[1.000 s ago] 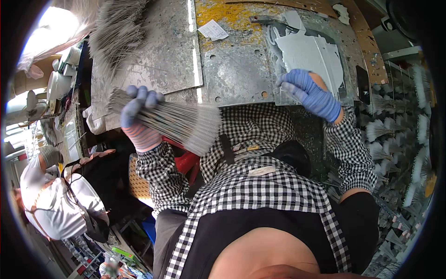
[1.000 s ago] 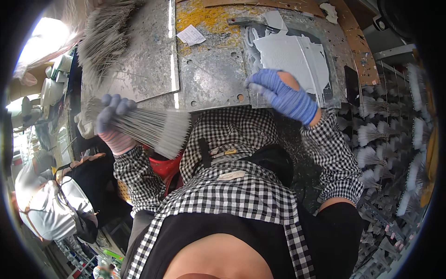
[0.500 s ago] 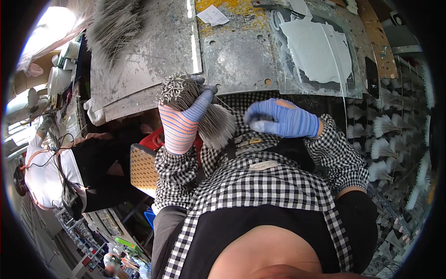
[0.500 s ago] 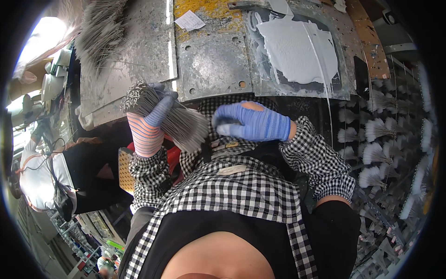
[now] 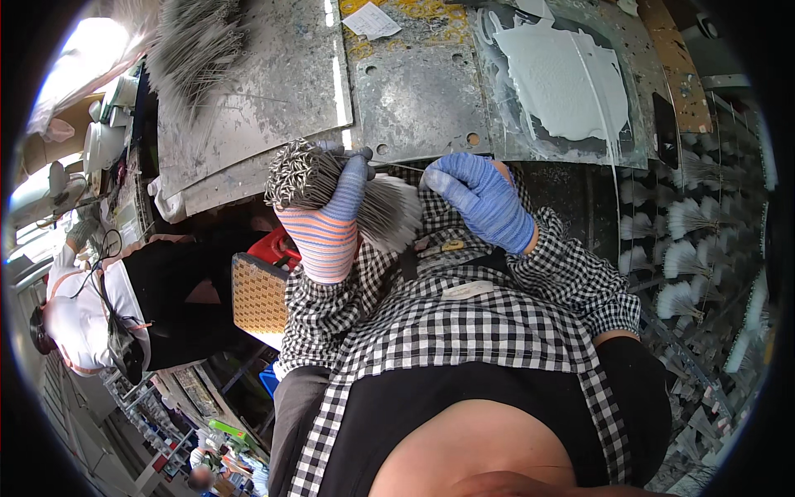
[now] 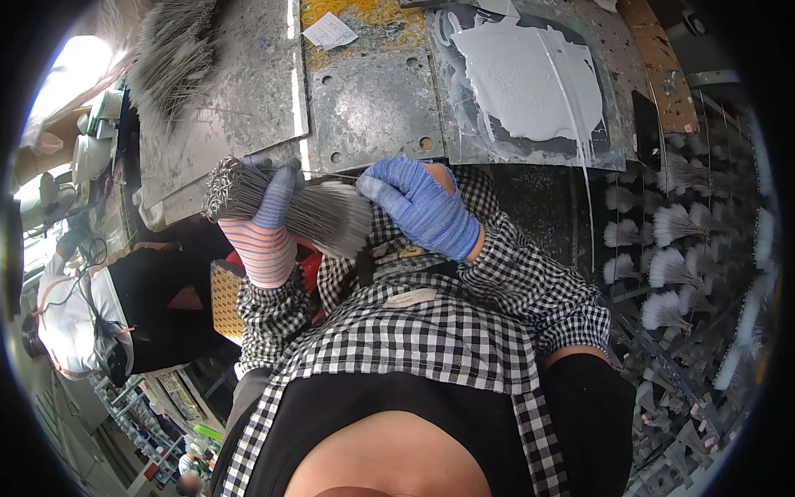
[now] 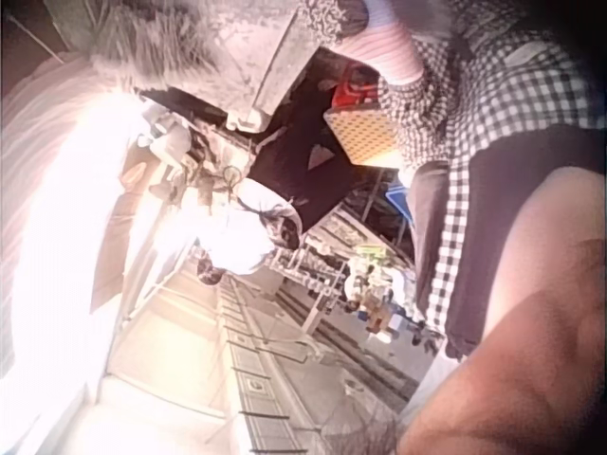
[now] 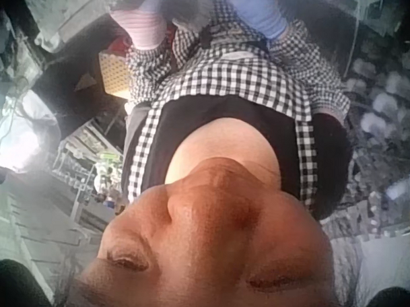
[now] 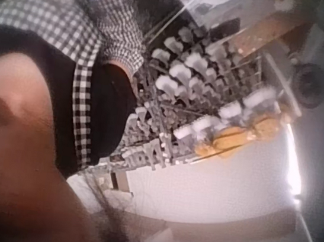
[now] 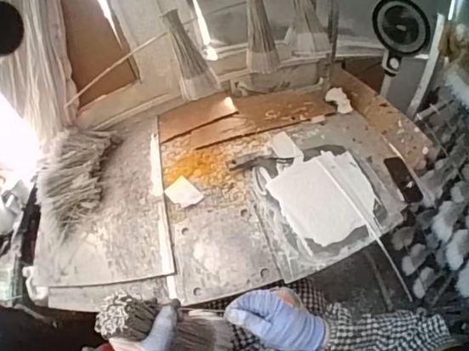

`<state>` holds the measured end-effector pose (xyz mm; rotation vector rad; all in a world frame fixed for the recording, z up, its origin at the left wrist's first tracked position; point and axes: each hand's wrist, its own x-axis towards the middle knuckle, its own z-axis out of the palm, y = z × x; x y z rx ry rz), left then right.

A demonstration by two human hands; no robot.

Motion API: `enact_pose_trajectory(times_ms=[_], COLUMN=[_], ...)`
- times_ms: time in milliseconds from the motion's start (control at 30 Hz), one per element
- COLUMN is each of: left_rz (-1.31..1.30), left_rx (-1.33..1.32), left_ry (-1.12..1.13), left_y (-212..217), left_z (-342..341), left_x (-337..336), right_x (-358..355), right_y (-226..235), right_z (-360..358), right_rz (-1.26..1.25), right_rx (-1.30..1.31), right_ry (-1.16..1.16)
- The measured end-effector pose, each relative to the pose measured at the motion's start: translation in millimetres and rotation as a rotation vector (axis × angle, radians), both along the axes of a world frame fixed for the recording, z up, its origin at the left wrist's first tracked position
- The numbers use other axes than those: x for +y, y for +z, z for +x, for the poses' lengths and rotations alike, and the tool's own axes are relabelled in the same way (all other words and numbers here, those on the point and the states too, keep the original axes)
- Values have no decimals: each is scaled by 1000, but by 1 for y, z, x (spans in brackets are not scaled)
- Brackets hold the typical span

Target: The person is assembling and bundling synthetic fibers to manufacture brush heads at an industrial workbench.

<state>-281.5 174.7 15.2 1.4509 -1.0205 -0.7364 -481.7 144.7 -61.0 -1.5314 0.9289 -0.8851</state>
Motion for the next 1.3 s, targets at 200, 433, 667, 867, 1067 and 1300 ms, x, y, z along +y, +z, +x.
enact_pose_trajectory(times_ms=[200,433,667,867,1067,1300], left_rz=[-78,-45,-149,-342,-145,-229], left_rx=[-371,-420,592,-173,-181,78], left_ry=[33,-31,-325,-331,-288,-480], left_y=[-10,4,42,42,-9,-52], left_z=[-1,-14,-8,-18,-43,-27], left_x=[2,-1,-39,-62,-111,-97], right_x=[0,-11,-58,-91,-88,-97], right_y=[1,12,23,14,-24,-43], right_z=[11,10,18,-6,24,23], right_rz=[334,411,-555,-318,-513,-573], right_rx=[-134,-153,105,-228,227,132], right_ry=[-40,42,-27,236,-116,-40])
